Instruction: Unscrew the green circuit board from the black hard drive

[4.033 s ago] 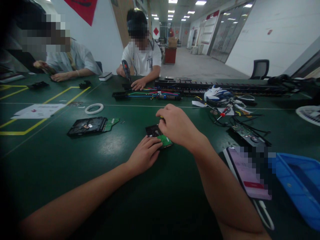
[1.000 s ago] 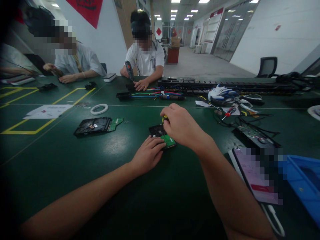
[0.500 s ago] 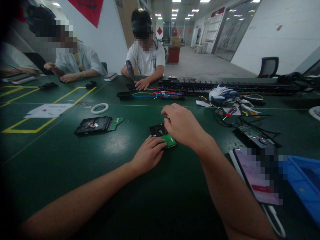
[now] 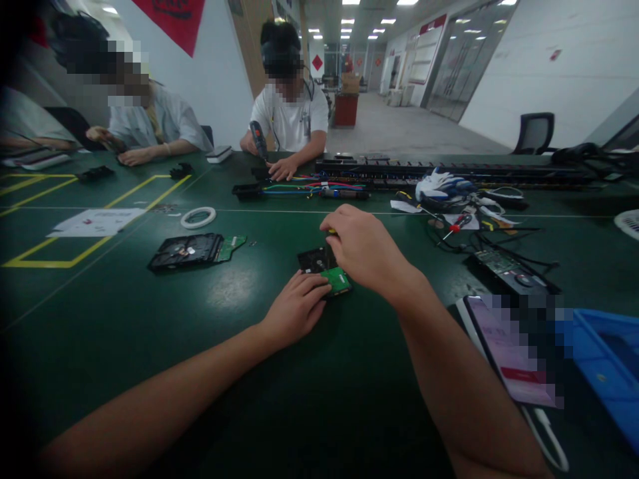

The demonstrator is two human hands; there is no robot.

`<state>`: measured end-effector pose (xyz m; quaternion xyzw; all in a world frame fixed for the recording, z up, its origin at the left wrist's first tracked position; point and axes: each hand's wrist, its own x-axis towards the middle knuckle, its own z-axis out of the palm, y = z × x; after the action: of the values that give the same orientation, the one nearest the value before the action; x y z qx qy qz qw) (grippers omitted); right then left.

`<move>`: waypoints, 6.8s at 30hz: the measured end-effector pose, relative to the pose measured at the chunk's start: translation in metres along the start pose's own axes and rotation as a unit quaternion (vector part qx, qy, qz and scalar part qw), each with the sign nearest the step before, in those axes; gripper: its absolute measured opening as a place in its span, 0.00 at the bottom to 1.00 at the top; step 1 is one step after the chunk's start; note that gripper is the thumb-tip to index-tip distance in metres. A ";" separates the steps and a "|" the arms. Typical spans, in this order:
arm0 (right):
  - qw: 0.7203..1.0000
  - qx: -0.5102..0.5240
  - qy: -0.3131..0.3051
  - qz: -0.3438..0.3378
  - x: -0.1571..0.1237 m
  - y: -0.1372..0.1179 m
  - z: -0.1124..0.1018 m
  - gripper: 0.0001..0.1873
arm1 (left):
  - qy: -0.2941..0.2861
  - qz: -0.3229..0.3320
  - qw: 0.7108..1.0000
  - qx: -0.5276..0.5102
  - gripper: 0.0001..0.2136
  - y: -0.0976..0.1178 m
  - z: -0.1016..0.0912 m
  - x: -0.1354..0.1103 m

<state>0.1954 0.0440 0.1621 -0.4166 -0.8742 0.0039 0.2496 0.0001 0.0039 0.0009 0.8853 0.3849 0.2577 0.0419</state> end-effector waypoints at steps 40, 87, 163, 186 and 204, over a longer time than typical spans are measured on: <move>0.998 -0.032 -0.051 0.024 -0.001 0.001 0.007 0.13 | 0.005 0.008 1.000 0.000 0.17 -0.002 0.001 -0.001; 0.999 -0.015 -0.042 0.014 -0.001 0.000 0.004 0.11 | -0.001 0.001 1.000 0.003 0.18 0.000 -0.001 0.000; 1.000 -0.016 0.011 0.002 0.000 -0.004 0.001 0.08 | -0.006 -0.001 1.000 0.013 0.18 0.000 0.000 0.000; 1.000 0.000 -0.003 0.007 0.000 -0.003 0.000 0.05 | -0.008 -0.007 1.000 0.008 0.18 0.001 -0.002 0.000; 1.000 0.003 -0.007 0.004 0.000 -0.002 0.001 0.07 | -0.008 -0.006 1.000 0.011 0.18 0.001 0.000 0.000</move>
<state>0.1936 0.0431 0.1612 -0.4190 -0.8744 0.0102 0.2444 0.0002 0.0032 0.0011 0.8854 0.3926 0.2459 0.0365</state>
